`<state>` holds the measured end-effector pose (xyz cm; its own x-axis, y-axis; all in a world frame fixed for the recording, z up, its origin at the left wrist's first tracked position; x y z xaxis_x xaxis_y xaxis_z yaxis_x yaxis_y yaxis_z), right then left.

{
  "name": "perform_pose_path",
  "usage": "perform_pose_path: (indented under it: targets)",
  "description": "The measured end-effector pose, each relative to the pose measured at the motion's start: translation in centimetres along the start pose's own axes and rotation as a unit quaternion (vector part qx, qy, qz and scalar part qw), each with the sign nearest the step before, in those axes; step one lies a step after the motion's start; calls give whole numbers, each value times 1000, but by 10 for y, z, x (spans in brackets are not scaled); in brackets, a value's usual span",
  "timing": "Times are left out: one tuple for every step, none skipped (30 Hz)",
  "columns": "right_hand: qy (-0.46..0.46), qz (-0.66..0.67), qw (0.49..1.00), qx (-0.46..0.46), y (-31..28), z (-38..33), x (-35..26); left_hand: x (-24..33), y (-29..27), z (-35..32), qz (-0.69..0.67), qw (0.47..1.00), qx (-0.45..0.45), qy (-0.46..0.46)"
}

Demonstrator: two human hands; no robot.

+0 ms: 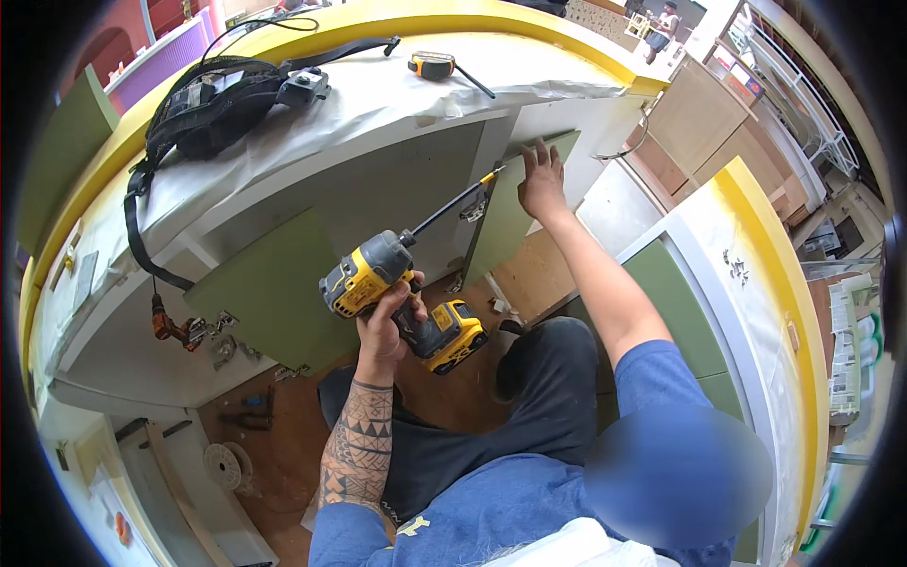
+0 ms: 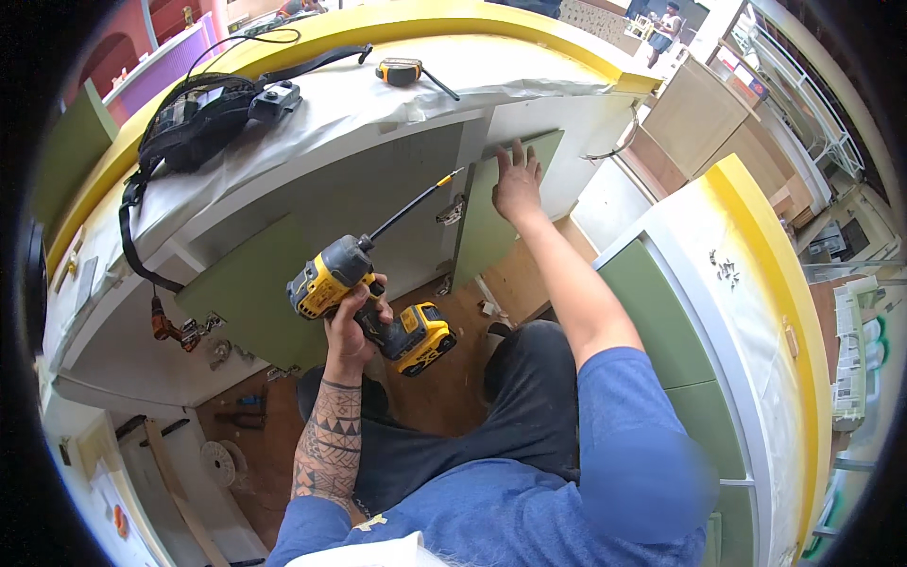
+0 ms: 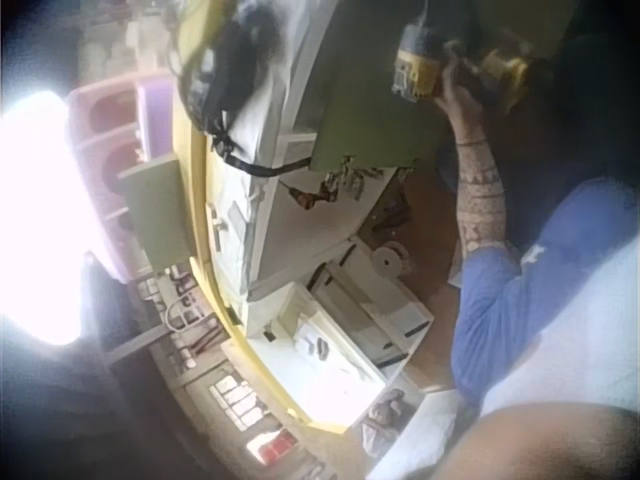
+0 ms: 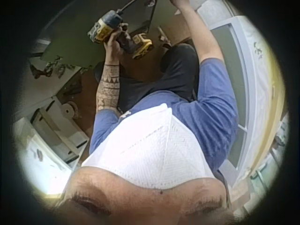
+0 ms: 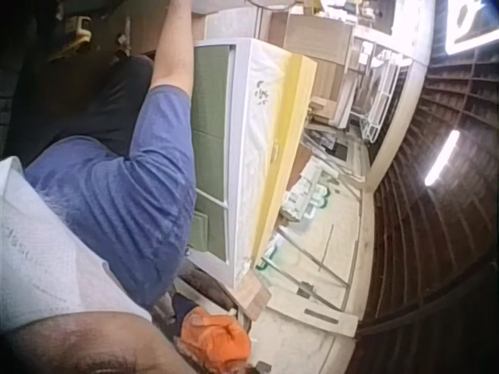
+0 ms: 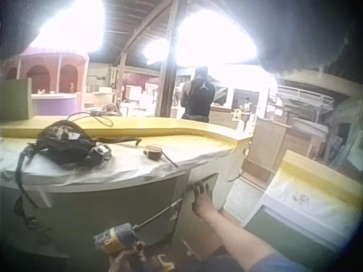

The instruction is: The person installs doors onto a wooden cabinet, measuring the cabinet opening, positioning the green door panels, and using a power drill to secure the hinges.

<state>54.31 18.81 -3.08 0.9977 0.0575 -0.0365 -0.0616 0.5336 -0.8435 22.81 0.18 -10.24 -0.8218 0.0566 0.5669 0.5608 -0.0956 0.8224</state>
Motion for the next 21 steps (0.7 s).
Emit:
perform_pose_path:
  targets:
    - [-34, -51, 998, -30, 8, 5, 8, 1, 0, 1, 16, 1000, 7, 12]
    - [-51, -94, 994, -12, 11, 11, 17, 2, 0, 2, 31, 999, 14, 24]
    - [-53, -91, 994, -16, 13, 18, 23, 3, -2, 2, 32, 999, 19, 24]
    - [-80, -105, 990, -41, 14, 24, 27, 5, -1, 2, 17, 999, 22, 33]
    - [-107, -119, 985, -66, 15, 29, 32, 7, -1, 4, 2, 999, 24, 42]
    - [-145, -165, 974, -53, 12, 33, 37, 8, -2, 5, 2, 999, 31, 36]
    - [-141, -169, 974, -61, 9, 45, 59, 9, 1, 7, 2, 999, 28, 31]
    - [-171, -173, 961, -128, 13, 57, 83, 6, 5, 11, 0, 1000, 20, 23]
    - [-202, -172, 944, -197, 21, 57, 97, 2, 8, 13, -5, 1000, 22, 13]
    - [-208, -164, 942, -206, 23, 57, 87, 7, 4, 11, -2, 999, 30, 27]
    - [-222, -148, 929, -255, 22, 61, 70, 14, -2, 9, 5, 998, 39, 44]
    - [-231, -139, 915, -301, 22, 59, 62, 17, -4, 7, 8, 998, 44, 45]
    - [-226, -143, 914, -305, 22, 61, 80, 13, 0, 9, 4, 998, 41, 38]
    - [-233, -142, 923, -272, 12, 65, 99, 9, 3, 10, -4, 998, 43, 35]
    - [-242, -141, 931, -235, 3, 73, 114, 8, 6, 14, -10, 998, 44, 35]
    - [-206, -127, 935, -259, 2, 76, 116, 11, 3, 11, -5, 998, 55, 38]
    - [-171, -113, 937, -284, 2, 79, 117, 15, 1, 7, -5, 997, 60, 40]
    - [-152, -126, 936, -292, -6, 85, 143, 10, 6, 9, -14, 998, 50, 35]
    - [-184, -143, 931, -280, -7, 84, 142, 11, 0, 6, -11, 998, 58, 38]
    - [-135, -133, 934, -303, -1, 89, 147, 10, -6, 3, -6, 997, 63, 33]
    - [-82, -125, 934, -324, 2, 93, 156, 8, -9, 3, -3, 998, 62, 27]
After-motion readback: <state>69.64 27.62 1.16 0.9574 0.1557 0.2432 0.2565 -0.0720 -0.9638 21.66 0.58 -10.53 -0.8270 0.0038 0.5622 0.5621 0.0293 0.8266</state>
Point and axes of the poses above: each hand's wrist, its own z-axis towards the middle knuckle, its own y-axis out of the palm, x = y × z, the point moved 7 cm from there along z, towards the middle knuckle, and after that the axes turned 4 degrees about -z, right-handed, at the moved point
